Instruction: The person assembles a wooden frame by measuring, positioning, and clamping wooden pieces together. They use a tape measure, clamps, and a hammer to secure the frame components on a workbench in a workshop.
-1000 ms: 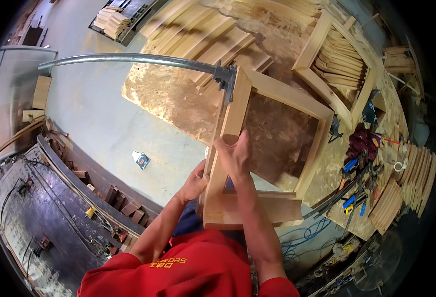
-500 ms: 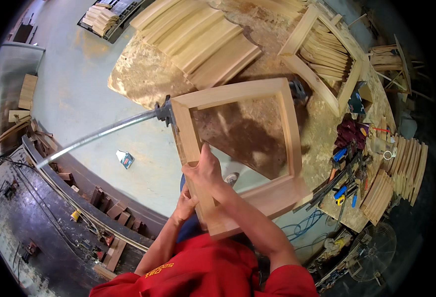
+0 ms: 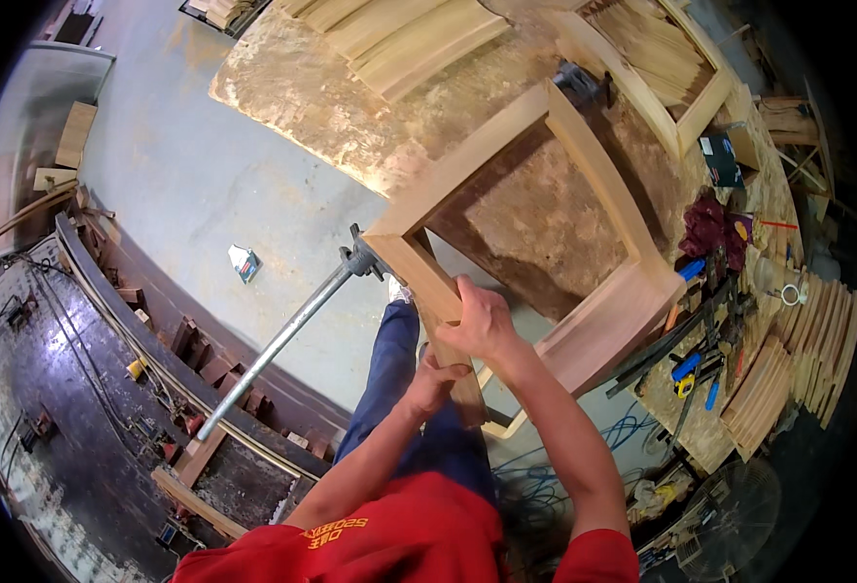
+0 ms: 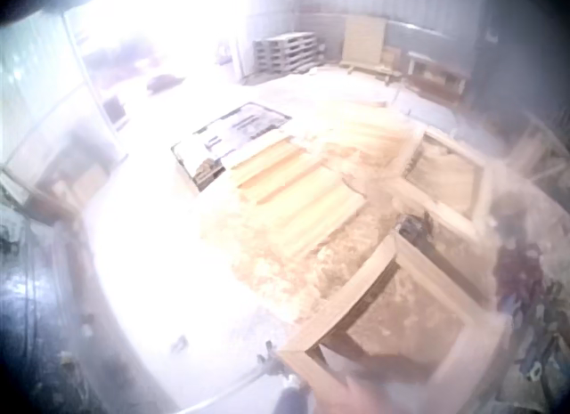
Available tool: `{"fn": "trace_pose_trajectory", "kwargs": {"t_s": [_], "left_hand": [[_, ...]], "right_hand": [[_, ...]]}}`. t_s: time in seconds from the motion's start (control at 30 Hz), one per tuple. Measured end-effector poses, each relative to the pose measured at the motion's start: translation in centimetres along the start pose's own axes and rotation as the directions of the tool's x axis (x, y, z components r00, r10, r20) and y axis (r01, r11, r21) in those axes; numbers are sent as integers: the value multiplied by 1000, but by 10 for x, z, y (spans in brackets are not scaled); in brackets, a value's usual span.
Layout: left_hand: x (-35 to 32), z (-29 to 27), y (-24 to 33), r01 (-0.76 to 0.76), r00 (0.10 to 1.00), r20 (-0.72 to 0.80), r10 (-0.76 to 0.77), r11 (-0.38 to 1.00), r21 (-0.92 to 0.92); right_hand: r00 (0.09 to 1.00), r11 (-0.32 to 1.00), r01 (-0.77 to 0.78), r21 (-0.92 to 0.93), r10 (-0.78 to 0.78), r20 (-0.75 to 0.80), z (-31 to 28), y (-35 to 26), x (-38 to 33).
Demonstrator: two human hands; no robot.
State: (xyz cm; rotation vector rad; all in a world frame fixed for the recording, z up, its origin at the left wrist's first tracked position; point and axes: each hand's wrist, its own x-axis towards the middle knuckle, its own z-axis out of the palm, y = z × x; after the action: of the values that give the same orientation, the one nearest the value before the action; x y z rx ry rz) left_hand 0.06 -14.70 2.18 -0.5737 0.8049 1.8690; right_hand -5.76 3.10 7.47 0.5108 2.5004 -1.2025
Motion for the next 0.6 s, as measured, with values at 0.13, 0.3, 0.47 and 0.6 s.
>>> {"fn": "trace_pose_trajectory", "kwargs": {"t_s": [0.13,0.3,0.47,0.6], "left_hand": [[-19,-12,-22,92,995,-48,-91,995,31],[-65,-32,-38,246,960,-135,-245,969,-8],[-31,-50,0,100,980,-172,-99,995,-2],[-17,-47,27,61,979,-196,-51,997,45]], "right_hand": [[999,999,32,-33,-33,-32,-13,10,9],[999,999,44,-28,-45,-21,-23,19,33],[998,990,62,-126,-62,6,-19,19,38],[996,969,88,-230,-78,54,-19,20,39]]}}
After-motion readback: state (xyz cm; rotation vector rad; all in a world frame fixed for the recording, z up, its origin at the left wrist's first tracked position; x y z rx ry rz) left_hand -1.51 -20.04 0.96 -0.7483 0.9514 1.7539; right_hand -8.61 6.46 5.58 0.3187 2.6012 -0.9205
